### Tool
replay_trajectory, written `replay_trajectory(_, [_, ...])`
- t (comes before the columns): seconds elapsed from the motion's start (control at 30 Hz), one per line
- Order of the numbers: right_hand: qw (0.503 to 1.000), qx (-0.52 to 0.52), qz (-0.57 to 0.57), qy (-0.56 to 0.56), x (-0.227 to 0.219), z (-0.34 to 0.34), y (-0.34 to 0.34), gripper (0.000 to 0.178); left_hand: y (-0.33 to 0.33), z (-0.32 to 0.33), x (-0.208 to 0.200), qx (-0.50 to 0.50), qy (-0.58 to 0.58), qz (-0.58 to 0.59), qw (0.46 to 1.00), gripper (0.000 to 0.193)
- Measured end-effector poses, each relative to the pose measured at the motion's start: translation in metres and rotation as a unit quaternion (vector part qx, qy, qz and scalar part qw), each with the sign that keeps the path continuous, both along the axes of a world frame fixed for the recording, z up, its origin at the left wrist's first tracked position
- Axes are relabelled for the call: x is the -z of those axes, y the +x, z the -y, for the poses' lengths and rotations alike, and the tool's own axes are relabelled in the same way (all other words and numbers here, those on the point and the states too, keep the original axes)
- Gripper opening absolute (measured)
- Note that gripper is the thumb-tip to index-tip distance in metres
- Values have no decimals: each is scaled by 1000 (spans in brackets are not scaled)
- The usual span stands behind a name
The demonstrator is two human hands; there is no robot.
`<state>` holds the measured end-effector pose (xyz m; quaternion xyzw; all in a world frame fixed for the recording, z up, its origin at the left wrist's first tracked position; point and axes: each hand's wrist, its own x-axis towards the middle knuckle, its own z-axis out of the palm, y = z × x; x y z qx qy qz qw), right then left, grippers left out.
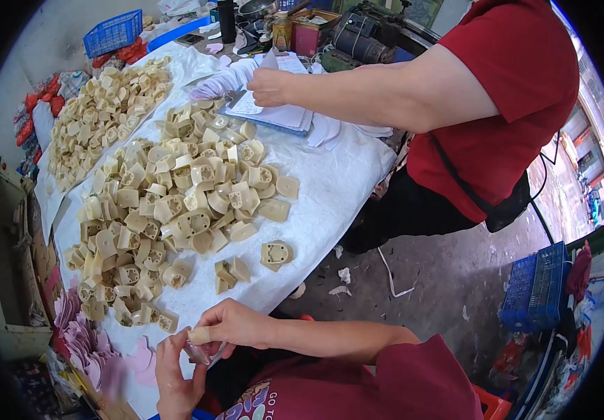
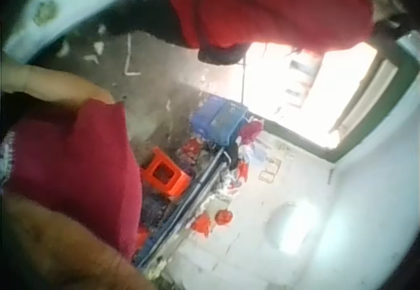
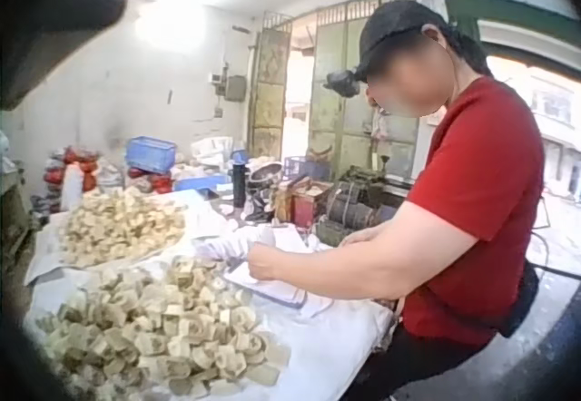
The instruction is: The person repeatedly picks up beige plastic components and pink foam cutouts from a table. They press the foam pieces into the plastic molds by hand, creating small assembled units. The person handles the items one at a time, placing the finished pieces into a blue bin or on the table.
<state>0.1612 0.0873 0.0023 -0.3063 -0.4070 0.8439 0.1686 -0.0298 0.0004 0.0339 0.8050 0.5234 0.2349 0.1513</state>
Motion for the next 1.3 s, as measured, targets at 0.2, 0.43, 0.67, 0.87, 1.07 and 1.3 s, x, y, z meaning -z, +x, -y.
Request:
replay_trajectory(0.2, [997, -14, -2, 73, -9, -2, 5, 30, 5, -5, -8, 22, 34, -5, 999, 71])
replay_trajectory(0.43, [980, 7, -27, 195, -10, -2, -2, 22, 4, -11, -10, -22, 22, -7, 999, 64])
replay_trajectory(0.67, [921, -29, 63, 384, -24, -9, 1, 20, 0, -10, -9, -57, -28, -52, 997, 46])
replay_trajectory(0.87, [884, 13, 57, 464, -15, -7, -11, 18, -1, -11, -2, -131, -40, 14, 990, 41])
replay_trajectory(1.07, [891, 47, 57, 447, -14, -2, -17, 19, 6, -15, 0, -160, 0, 57, 986, 39])
replay_trajectory(1.3, [952, 29, -49, 301, -7, -13, -20, 21, 9, -13, 4, -224, -26, 145, 963, 40])
